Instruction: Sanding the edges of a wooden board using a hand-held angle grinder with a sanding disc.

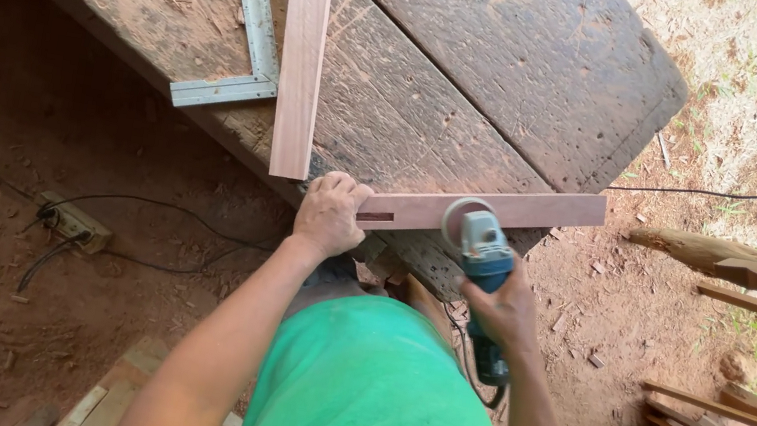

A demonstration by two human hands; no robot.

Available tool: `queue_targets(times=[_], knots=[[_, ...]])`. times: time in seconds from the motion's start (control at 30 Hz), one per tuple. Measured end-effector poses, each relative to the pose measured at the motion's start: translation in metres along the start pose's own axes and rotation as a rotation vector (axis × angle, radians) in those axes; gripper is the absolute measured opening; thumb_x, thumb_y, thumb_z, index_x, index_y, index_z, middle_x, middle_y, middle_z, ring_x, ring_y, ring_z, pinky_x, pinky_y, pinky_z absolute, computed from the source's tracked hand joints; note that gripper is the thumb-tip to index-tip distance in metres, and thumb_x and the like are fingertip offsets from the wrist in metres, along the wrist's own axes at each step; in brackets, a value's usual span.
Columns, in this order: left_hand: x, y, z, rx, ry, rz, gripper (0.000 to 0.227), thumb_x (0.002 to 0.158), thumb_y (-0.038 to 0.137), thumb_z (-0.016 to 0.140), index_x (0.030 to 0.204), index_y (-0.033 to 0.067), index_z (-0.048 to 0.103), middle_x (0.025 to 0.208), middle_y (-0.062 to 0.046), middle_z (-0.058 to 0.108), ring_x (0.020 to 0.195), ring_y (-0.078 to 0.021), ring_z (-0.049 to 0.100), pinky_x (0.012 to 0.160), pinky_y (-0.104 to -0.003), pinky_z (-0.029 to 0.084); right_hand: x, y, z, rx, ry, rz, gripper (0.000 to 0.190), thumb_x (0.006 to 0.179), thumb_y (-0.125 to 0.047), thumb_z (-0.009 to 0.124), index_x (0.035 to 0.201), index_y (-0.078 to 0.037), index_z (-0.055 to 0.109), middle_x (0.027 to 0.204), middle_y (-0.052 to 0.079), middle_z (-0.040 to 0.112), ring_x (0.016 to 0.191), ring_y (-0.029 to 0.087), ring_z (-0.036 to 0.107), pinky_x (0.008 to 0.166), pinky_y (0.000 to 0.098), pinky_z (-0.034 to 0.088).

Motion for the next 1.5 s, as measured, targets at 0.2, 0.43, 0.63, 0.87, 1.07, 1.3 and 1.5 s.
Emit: queue_targets(times=[0.2,0.43,0.63,0.87,1.07,1.3,1.5], knots=[[0.000,-0.003,0.005,0.013,-0.002,0.003,0.055,0.057,0.035,0.069,0.112,0.0301,0.066,0.104,0.002,0.063,0.123,-0.0214,0.053,0.106,-0.041,0.041,0.022,0.045,-0.055,0.067,0.145,0.080,0.080,0.064,-0.047,0.091,0.125,-0.009,0.057,0.100,0.031,0.066,0.103,0.050,0.066,0.088,0.0594,0.050],[-0.024,-0.010,-0.017,-0.081,0.135,-0.020,0.096,0.054,0.042,0.084,0.143,0.0178,0.054,0.120,-0.008,0.066,0.125,-0.0233,0.058,0.110,-0.040,0.039,0.023,0.059,-0.077,0.234,0.286,0.033,0.072,0.071,-0.045,0.093,0.119,-0.005,0.057,0.096,0.023,0.061,0.095,0.039,0.063,0.083,0.0524,0.049],[-0.039,-0.028,-0.013,-0.158,0.215,-0.088,0.071,0.060,0.034,0.087,0.128,0.0235,0.067,0.123,0.004,0.072,0.129,-0.0111,0.059,0.114,-0.034,0.039,0.011,0.012,-0.032,0.143,0.139,0.016,0.080,0.067,-0.047,0.092,0.122,-0.003,0.056,0.101,0.028,0.064,0.102,0.047,0.065,0.087,0.0562,0.048],[-0.038,-0.037,0.000,-0.186,0.138,-0.106,0.071,0.065,0.039,0.085,0.132,0.0339,0.064,0.133,0.014,0.067,0.136,-0.0064,0.051,0.116,-0.035,0.036,0.000,-0.034,0.016,-0.032,0.004,0.004,0.092,0.065,-0.051,0.087,0.139,-0.014,0.047,0.112,0.034,0.066,0.115,0.053,0.061,0.097,0.0606,0.047],[-0.042,-0.040,0.001,-0.172,0.077,-0.098,0.064,0.075,0.043,0.080,0.136,0.0307,0.064,0.155,0.004,0.047,0.148,-0.0191,0.039,0.113,-0.042,0.040,-0.007,-0.051,0.043,-0.086,-0.029,-0.022,0.101,0.064,-0.052,0.087,0.149,-0.018,0.043,0.110,0.034,0.067,0.112,0.054,0.062,0.094,0.0619,0.049],[-0.045,-0.048,0.023,-0.177,0.017,-0.077,0.069,0.080,0.046,0.076,0.144,0.0323,0.055,0.163,0.001,0.036,0.154,-0.0213,0.028,0.116,-0.047,0.038,-0.015,-0.065,0.065,-0.181,-0.040,-0.037,0.103,0.063,-0.055,0.087,0.150,-0.022,0.042,0.109,0.032,0.069,0.111,0.050,0.064,0.095,0.0605,0.050],[-0.045,-0.050,0.035,-0.104,0.039,-0.041,0.070,0.081,0.052,0.073,0.145,0.0330,0.054,0.162,0.002,0.036,0.154,-0.0187,0.027,0.115,-0.045,0.038,-0.014,-0.067,0.083,-0.177,-0.058,-0.055,0.105,0.062,-0.056,0.087,0.150,-0.023,0.041,0.111,0.032,0.068,0.112,0.051,0.063,0.094,0.0604,0.050]])
Point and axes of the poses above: each hand's wrist, its own x-axis towards the middle knuckle, its own z-axis out of the palm, y = z × x, the point moved 6 cm from there along x, towards the middle knuckle
